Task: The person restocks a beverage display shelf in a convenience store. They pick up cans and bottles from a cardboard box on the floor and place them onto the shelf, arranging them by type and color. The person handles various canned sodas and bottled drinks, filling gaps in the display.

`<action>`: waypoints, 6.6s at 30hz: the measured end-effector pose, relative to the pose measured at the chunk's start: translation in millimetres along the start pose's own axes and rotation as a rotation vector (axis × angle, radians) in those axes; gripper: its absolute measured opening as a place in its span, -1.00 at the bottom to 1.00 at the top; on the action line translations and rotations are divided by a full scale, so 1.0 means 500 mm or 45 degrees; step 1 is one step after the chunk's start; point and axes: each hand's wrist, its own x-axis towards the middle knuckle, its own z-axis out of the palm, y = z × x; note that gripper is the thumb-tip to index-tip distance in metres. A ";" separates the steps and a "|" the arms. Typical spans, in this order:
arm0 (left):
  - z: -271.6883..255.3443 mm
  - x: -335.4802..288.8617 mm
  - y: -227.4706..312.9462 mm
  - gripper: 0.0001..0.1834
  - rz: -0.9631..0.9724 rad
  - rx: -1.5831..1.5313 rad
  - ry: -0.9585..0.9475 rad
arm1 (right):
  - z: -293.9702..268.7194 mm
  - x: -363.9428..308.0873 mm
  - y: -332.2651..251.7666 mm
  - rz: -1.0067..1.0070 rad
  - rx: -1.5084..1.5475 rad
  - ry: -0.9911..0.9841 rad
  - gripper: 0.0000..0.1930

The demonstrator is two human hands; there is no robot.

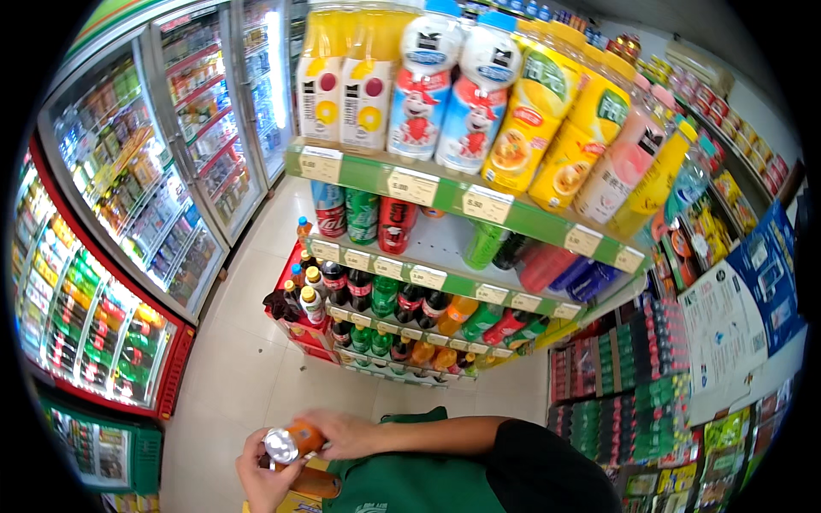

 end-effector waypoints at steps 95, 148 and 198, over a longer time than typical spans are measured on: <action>0.234 0.029 -0.129 -0.55 -0.054 -0.222 -0.676 | -0.527 0.021 -0.082 0.379 -0.868 1.579 -0.23; 0.961 0.290 0.438 -0.17 0.486 -0.610 -1.307 | -0.614 -0.559 -0.080 0.803 -1.621 1.982 -0.39; 0.796 0.357 0.389 -0.10 0.814 -0.154 -0.300 | -0.664 -0.201 -0.145 0.226 -1.273 1.677 -0.69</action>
